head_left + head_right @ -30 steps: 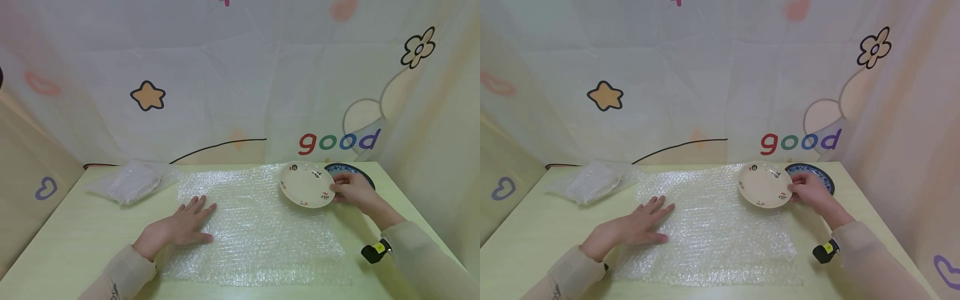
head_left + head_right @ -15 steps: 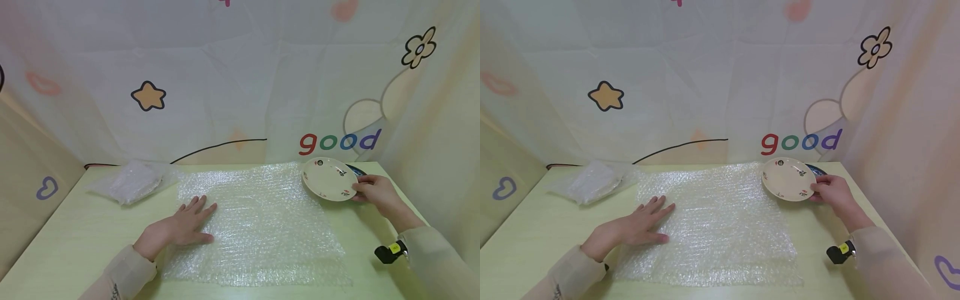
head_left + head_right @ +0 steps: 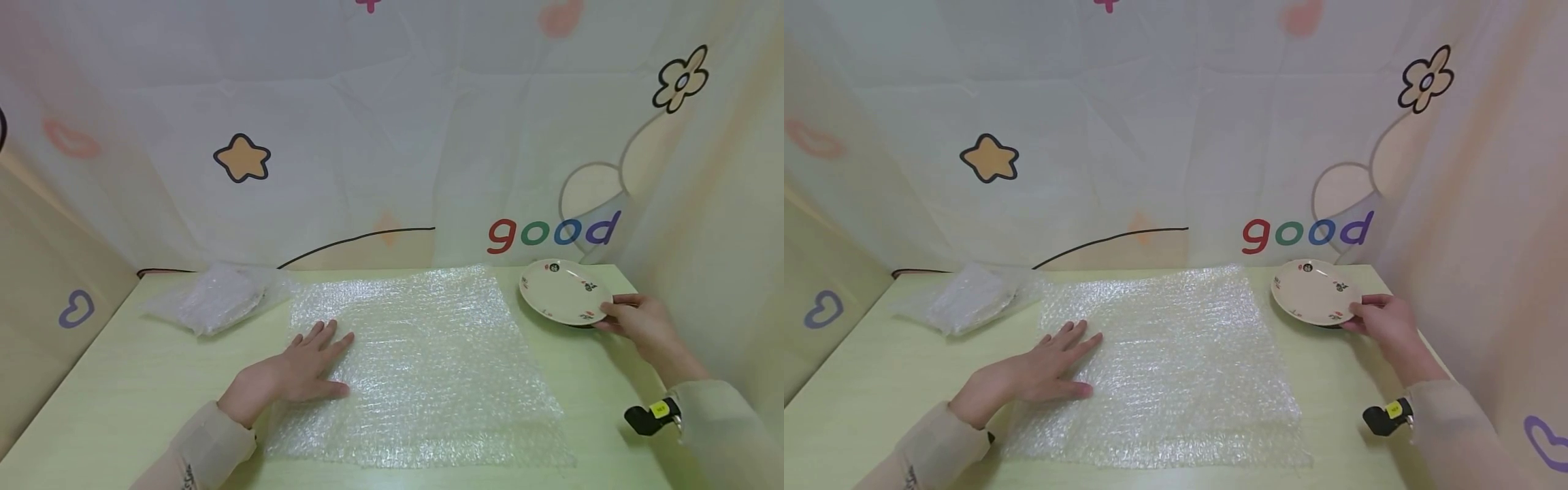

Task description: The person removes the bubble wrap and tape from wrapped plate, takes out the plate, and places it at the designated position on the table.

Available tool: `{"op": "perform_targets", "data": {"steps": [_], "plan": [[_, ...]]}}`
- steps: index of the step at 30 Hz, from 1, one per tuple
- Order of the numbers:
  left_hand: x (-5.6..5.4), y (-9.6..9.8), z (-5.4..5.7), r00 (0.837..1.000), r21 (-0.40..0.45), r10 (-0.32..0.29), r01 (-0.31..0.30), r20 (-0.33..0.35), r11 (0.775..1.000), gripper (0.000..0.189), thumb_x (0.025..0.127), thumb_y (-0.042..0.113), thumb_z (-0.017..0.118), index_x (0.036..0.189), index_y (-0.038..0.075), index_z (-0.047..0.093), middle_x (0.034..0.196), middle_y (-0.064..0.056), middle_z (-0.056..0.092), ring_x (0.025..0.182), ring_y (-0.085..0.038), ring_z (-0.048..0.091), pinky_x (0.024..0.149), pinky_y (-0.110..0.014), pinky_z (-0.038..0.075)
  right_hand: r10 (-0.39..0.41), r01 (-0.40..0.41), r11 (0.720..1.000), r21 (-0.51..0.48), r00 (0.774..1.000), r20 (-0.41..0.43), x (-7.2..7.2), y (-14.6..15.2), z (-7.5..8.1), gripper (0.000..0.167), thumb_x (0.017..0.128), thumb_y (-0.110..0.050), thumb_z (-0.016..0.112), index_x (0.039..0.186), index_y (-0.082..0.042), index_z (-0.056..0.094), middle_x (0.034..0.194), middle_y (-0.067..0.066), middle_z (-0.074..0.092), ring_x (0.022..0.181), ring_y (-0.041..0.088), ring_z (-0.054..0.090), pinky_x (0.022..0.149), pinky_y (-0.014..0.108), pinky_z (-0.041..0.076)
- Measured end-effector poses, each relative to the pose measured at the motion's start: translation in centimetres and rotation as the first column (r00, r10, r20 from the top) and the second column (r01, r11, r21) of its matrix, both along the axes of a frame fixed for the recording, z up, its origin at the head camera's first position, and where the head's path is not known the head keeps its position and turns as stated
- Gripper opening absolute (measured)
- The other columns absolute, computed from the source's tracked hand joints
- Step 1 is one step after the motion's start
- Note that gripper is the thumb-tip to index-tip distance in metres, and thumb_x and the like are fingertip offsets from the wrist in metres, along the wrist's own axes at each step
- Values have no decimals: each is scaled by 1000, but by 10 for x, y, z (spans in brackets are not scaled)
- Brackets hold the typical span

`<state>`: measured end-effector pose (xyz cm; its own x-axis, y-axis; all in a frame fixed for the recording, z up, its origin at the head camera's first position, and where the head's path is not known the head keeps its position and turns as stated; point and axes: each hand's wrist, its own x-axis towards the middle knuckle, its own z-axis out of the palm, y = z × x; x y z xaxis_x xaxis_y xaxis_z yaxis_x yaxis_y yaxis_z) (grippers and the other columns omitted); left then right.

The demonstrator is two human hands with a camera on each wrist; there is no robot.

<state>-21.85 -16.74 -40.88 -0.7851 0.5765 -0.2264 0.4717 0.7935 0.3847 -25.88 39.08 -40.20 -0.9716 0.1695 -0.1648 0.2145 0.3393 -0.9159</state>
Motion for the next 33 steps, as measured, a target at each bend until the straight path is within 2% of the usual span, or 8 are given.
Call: {"op": "perform_targets", "data": {"steps": [8, 20, 23, 27, 33], "plan": [[0, 0, 1, 1000, -1, 4, -4, 1, 1000, 87, 99, 48, 65, 164, 7, 24, 166, -31, 3, 153, -48, 1, 119, -65, 9, -76, 79, 995, -60, 996, 39, 5, 8, 3, 56, 106, -4, 49, 143, 26, 20, 85, 3, 62, 70, 8, 71, 74, 26, 60], [1, -1, 2, 1000, 4, 3, -3, 7, 1000, 87, 99, 48, 65, 164, 7, 24, 166, -31, 3, 153, -48, 1, 119, -66, 9, -82, 88, 989, -117, 995, 57, 5, 11, 0, 56, 106, -7, 51, 141, 26, 22, 80, 0, 65, 68, 9, 72, 72, 25, 60], [0, -1, 2, 1000, 6, 2, -2, 6, 1000, 87, 99, 49, 65, 163, 7, 24, 166, -31, 3, 152, -49, 1, 119, -67, 9, -98, 103, 990, -92, 993, 59, 4, 10, -2, 56, 106, -8, 52, 142, 25, 24, 79, -1, 65, 68, 9, 72, 72, 25, 60], [-1, -1, 1, 1000, 9, -4, 4, 3, 1000, 87, 99, 49, 65, 163, 7, 24, 166, -31, 3, 153, -48, 1, 119, -67, 9, -116, 116, 993, 5, 991, 65, 3, 10, -4, 57, 106, -7, 52, 144, 25, 25, 80, 0, 64, 68, 7, 71, 72, 25, 60], [-1, -1, 0, 1000, 9, -3, 3, 10, 1000, 88, 99, 49, 65, 164, 7, 24, 166, -31, 2, 153, -48, 0, 119, -67, 9, -93, 77, 977, 201, 993, 71, 0, 11, -7, 55, 108, -13, 52, 143, 24, 32, 99, 19, 66, 70, 8, 68, 68, 23, 59]]}}
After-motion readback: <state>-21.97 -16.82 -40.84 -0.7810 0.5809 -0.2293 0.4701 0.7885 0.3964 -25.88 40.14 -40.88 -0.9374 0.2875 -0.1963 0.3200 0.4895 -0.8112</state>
